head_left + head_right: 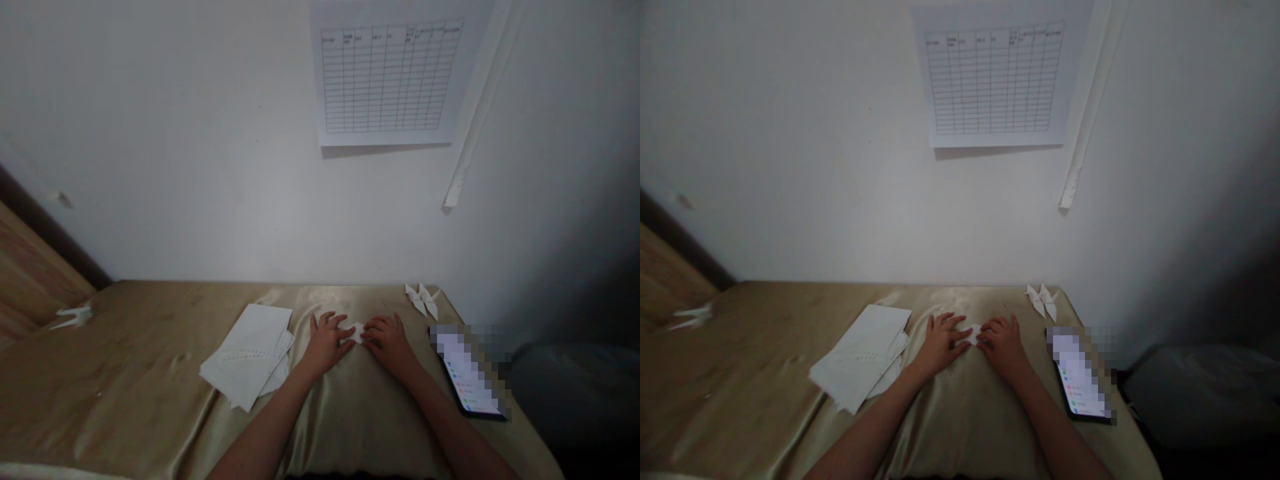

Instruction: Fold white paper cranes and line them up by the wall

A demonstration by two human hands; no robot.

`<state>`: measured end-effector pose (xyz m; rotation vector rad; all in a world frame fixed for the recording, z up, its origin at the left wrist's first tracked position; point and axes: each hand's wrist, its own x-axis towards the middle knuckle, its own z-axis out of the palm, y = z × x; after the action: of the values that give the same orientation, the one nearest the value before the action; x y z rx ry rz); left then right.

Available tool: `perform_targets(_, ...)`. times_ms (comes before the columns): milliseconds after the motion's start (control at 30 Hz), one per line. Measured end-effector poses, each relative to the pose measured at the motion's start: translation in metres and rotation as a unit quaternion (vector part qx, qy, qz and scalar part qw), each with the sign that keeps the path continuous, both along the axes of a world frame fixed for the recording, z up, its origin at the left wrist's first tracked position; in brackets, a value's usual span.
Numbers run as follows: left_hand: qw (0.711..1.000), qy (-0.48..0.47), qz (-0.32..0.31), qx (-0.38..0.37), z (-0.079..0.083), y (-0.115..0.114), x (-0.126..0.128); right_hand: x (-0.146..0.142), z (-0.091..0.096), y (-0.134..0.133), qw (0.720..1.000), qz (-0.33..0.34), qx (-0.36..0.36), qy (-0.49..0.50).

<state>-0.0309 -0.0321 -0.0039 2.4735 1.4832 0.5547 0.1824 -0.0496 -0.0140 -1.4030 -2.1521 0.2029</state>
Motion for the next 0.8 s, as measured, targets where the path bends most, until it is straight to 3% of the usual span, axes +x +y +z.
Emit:
perform_targets(367, 0.997, -0.031, 0.068, -0.023, 0.002, 0.002, 0.012, -0.004, 0.007, -0.003, 1.000, -0.016, 0.012, -0.019)
perform_targets(800, 0.996, -0.050, 0.063, -0.028, 0.002, 0.003, 0.011, -0.014, 0.008, -0.001, 0.996, -0.085, -0.035, 0.011)
